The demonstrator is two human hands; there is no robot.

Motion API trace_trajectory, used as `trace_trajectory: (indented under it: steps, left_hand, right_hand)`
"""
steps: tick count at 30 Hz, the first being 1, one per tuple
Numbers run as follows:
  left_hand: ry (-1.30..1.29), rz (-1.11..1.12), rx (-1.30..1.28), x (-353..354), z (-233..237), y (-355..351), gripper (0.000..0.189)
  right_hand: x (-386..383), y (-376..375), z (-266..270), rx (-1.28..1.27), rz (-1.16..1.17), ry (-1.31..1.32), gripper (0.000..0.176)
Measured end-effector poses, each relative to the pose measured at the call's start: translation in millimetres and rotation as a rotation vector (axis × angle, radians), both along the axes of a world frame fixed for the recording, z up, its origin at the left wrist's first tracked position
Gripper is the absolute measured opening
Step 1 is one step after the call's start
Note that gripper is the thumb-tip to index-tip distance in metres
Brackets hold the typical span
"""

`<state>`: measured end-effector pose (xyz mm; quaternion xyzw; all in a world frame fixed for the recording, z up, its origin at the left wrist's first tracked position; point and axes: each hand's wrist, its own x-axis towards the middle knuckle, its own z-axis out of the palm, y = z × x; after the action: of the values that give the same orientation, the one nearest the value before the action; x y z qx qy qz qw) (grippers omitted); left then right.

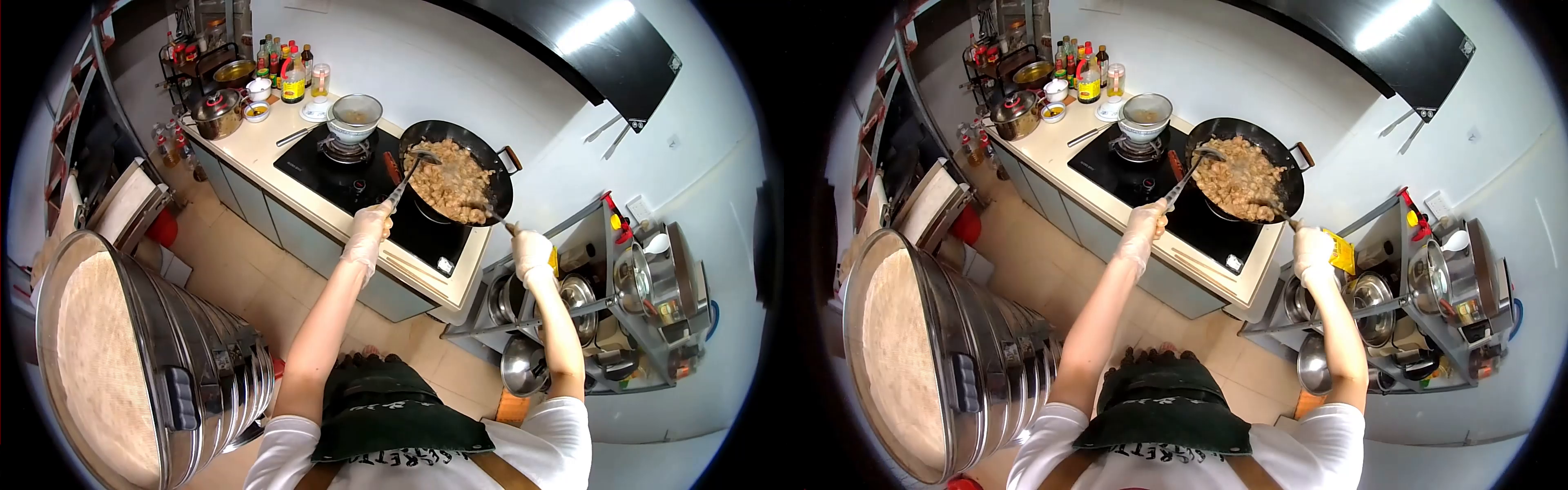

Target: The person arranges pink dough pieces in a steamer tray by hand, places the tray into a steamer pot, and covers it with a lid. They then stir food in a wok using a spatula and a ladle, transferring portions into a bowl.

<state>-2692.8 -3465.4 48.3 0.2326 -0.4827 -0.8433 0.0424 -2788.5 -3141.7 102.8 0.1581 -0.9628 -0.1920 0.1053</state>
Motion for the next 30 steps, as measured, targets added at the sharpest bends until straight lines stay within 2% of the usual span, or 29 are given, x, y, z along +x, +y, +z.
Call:
trace_trajectory:
  steps: [3,4,8,9,11,14,17,19,21,22,25,27,30]
  left_hand:
    - [0.017,0.008,-0.004,5,0,-2,0.028]
    - [0.028,0.008,-0.005,6,0,-2,0.028]
    - [0.038,0.025,0.02,10,-4,-5,0.026]
    - [0.036,0.027,0.02,11,-4,-7,0.026]
    - [0.031,0.026,0.026,12,-6,-10,0.026]
    - [0.018,0.031,0.022,12,-8,-9,0.026]
    - [0.018,0.03,0.019,12,-3,-10,0.028]
    - [0.019,0.028,0.017,10,-2,-7,0.028]
    - [0.021,0.027,0.007,6,-1,-5,0.028]
    - [0.023,0.022,0.014,4,-2,-3,0.028]
    - [0.027,0.012,0.032,0,-3,-1,0.027]
    - [0.029,0.009,0.05,2,-1,1,0.025]
    - [0.035,0.01,0.037,5,-4,2,0.024]
  right_hand:
    - [-28,4,-63,-0.031,0.026,0.095,0.025]
    - [-36,-2,-75,-0.063,-0.058,0.063,0.029]
    - [-59,13,-66,-0.1,-0.049,0.047,0.032]
    - [-53,15,-48,-0.083,-0.087,0.044,0.033]
    - [-19,18,-1,-0.108,-0.019,0.054,0.026]
    - [16,28,31,-0.118,0.046,0.046,0.028]
    - [29,31,19,-0.062,0.044,-0.01,0.024]
    - [12,33,-27,-0.085,0.011,-0.064,0.021]
    - [13,6,-43,-0.17,-0.023,-0.136,0.023]
    - [-3,2,-72,-0.234,-0.066,-0.141,0.025]
    - [-25,-31,-100,-0.461,-0.112,-0.058,0.025]
    - [-44,-50,-96,-0.554,-0.231,-0.124,0.027]
    - [-75,-55,-96,-0.852,-0.366,-0.159,0.027]
